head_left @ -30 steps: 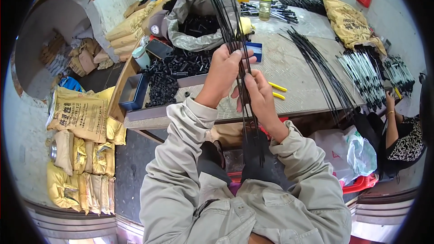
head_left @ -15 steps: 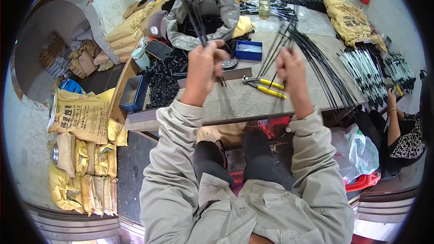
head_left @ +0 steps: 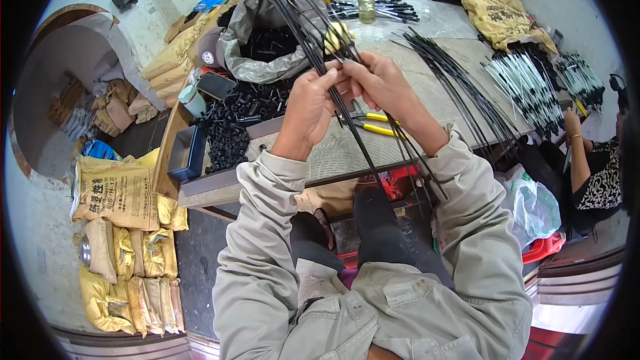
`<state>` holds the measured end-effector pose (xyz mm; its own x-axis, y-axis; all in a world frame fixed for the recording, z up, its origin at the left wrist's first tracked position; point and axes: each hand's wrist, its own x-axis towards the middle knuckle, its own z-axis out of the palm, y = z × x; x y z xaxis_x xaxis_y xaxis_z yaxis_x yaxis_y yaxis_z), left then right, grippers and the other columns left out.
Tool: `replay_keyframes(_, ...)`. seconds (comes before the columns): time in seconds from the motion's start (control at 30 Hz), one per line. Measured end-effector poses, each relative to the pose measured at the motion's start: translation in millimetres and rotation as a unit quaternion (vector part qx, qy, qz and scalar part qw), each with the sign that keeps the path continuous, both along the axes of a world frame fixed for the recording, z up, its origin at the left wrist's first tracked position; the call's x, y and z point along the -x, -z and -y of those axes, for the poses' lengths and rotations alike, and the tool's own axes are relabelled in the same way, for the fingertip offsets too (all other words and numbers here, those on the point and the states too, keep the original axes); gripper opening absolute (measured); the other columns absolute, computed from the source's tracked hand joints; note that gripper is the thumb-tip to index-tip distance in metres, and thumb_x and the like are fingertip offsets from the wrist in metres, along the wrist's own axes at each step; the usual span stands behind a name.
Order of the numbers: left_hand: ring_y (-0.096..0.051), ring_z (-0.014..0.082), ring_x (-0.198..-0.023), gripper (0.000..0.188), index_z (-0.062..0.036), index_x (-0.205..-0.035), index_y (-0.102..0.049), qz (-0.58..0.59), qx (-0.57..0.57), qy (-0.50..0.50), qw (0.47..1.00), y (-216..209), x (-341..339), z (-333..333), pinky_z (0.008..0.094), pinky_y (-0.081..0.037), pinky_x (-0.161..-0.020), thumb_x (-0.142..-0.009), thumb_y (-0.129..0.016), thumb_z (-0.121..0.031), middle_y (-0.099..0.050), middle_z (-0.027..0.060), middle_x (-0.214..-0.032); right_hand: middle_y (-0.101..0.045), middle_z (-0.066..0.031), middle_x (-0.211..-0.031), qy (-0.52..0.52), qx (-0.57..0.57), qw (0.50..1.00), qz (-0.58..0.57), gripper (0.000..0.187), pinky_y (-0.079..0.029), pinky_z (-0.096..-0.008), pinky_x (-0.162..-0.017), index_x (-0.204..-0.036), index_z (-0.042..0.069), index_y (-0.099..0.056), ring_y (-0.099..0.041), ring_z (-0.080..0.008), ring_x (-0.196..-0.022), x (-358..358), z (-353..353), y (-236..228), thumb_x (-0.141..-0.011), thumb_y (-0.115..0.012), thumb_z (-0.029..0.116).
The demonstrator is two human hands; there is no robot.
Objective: Assembling multiple rods into a central hub connector using pliers and a hammer.
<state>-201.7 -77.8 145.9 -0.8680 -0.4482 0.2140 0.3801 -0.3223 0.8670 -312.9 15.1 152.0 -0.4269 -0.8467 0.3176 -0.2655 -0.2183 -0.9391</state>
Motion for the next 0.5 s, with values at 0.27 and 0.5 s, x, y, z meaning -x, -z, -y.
replay_keyframes(0.27,-0.045,0.0305,-0.117,0.036,0.0060,-0.123,-0.038,-0.062,-0.085,-0.010,0.994,-1.8,1.7,-0.4,0.0378,-0.040,-0.095,-0.090,-0.036,-0.007,-0.045,0.0213,-0.126,-0.050,0.0028,-0.069,0.069,0.011,0.992,-0.104,0.020,-0.035,-0.0183,-0.057,-0.086,0.004,-0.054,-0.043,-0.0031,-0.063,-29.2,-23.6,48.9,-0.079,-0.064,0.020)
replay_keyframes(0.5,-0.042,0.0307,-0.120,0.038,0.0053,-0.126,-0.036,-0.059,-0.077,0.028,0.995,-5.7,-6.9,-8.7,0.0394,-0.036,-0.099,-0.091,-0.037,-0.009,-0.043,0.0221,-0.127,-0.051,0.0054,-0.074,-0.021,0.121,0.984,0.127,0.016,-0.035,-0.0161,-0.057,-0.088,0.003,-0.056,-0.043,-0.0010,-0.065,-38.4,-7.9,54.4,-0.084,-0.060,0.017)
